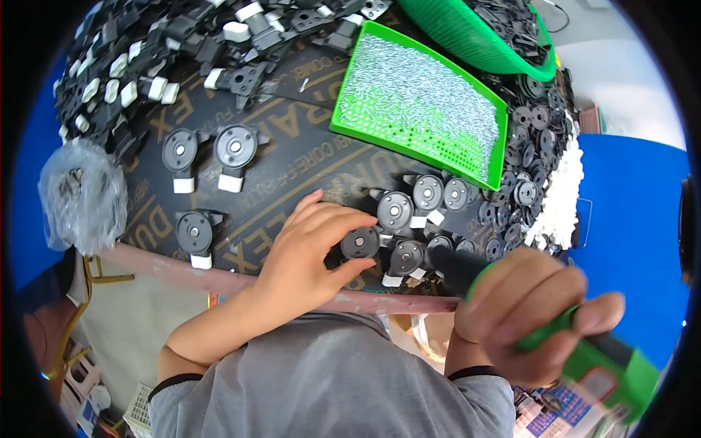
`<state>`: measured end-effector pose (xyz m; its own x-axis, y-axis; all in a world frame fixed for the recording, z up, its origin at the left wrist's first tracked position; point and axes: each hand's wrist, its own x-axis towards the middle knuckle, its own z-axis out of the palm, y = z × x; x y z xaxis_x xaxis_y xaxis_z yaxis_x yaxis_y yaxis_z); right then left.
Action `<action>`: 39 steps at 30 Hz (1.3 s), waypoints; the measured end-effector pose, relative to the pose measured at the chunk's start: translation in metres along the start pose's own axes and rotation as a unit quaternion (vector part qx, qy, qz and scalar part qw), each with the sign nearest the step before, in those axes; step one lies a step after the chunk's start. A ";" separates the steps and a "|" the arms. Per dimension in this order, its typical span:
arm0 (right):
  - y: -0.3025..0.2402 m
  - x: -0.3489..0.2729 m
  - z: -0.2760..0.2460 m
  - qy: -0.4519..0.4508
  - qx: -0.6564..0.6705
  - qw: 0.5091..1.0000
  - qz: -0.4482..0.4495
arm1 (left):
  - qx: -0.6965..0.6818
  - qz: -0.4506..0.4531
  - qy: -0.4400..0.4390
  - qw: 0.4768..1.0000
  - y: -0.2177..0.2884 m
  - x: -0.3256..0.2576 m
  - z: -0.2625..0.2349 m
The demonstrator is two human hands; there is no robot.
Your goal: Assembling small mechanical components by placing circular parts onto white bases and securing them with an electric screwdriver.
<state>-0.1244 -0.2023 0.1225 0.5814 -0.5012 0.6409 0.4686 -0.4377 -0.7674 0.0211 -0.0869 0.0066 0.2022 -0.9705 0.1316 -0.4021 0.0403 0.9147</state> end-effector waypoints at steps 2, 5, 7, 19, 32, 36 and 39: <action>0.009 -0.008 0.011 -0.040 0.001 0.999 0.001 | 0.003 -0.007 0.003 1.000 -0.003 -0.002 0.000; 0.019 -0.015 0.018 -0.039 -0.013 0.999 0.025 | -0.001 -0.001 0.015 1.000 -0.005 -0.003 0.000; 0.020 -0.017 0.017 -0.040 -0.016 0.999 0.033 | 0.002 -0.003 0.006 1.000 -0.003 -0.003 0.000; 0.029 -0.020 0.016 -0.025 -0.037 0.996 0.072 | 0.013 -0.001 0.010 1.000 0.000 0.000 0.002; 0.058 0.024 -0.054 0.237 -0.015 0.971 -0.010 | 0.029 0.022 -0.001 0.999 0.001 0.001 0.005; 0.090 0.016 -0.063 0.210 -0.075 0.975 0.012 | 0.022 0.006 0.000 1.000 0.003 0.003 0.002; 0.093 0.015 -0.063 0.196 -0.063 0.979 0.004 | 0.027 0.011 0.002 1.000 0.002 0.002 0.002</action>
<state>-0.1140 -0.2970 0.0616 0.2729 -0.7419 0.6124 0.3649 -0.5092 -0.7795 0.0182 -0.0890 0.0081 0.1963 -0.9685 0.1534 -0.4537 0.0490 0.8898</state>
